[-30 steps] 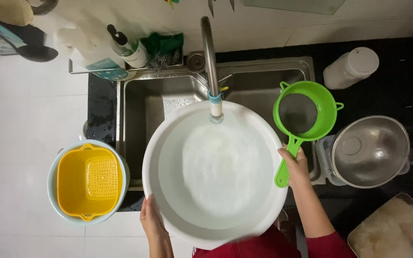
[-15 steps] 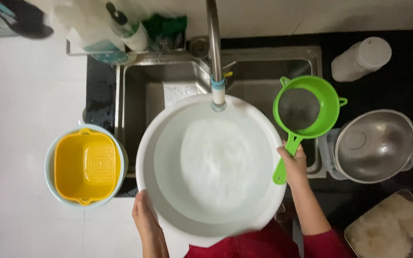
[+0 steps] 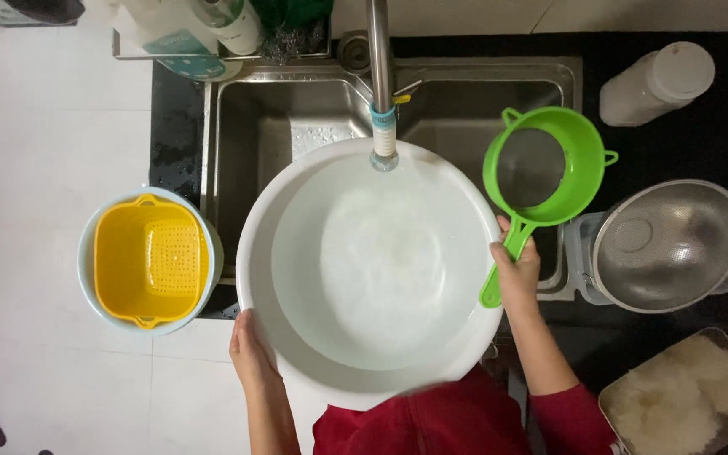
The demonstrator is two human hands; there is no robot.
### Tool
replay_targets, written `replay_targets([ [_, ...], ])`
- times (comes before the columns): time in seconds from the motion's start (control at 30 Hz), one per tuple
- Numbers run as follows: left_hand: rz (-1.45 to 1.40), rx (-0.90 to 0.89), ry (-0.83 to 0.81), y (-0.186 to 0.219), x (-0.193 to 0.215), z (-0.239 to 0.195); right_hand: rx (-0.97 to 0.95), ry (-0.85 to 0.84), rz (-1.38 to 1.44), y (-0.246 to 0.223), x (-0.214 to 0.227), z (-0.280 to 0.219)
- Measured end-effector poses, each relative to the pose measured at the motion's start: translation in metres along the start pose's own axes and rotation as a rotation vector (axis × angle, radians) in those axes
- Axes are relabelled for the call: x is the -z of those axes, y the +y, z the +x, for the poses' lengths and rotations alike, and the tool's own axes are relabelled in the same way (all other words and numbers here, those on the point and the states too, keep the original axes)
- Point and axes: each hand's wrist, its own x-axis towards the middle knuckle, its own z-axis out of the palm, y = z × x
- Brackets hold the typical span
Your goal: The person washes rice in a metal strainer under running water in a white basin placed in a kitchen sink. They agitate the rice with their hands, rinse it multiple times, and then drain the water. Finally, they place the strainer aside and pour out the remaining water from the basin.
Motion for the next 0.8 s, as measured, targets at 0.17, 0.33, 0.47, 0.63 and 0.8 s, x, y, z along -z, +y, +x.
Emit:
replay_targets([
  [0.17,-0.017,-0.026,-0.008,0.000,-0.001,-0.001,0.064,0.035,-0.014,0.001,0.000,-0.001],
  [0.33,-0.023,0.035,0.044,0.008,-0.006,-0.014,0.082,0.047,0.014,0.001,-0.001,-0.003],
  [0.47,-0.023,0.020,0.031,0.003,-0.002,-0.008,0.084,0.061,0.018,0.002,-0.002,-0.002],
  [0.63,-0.033,-0.041,0.008,-0.010,0.003,0.010,0.093,0.057,0.038,0.005,-0.001,0.000],
  [0.8,0.002,0.001,0.013,0.009,-0.005,-0.015,0.080,0.039,0.050,-0.002,-0.002,-0.005],
])
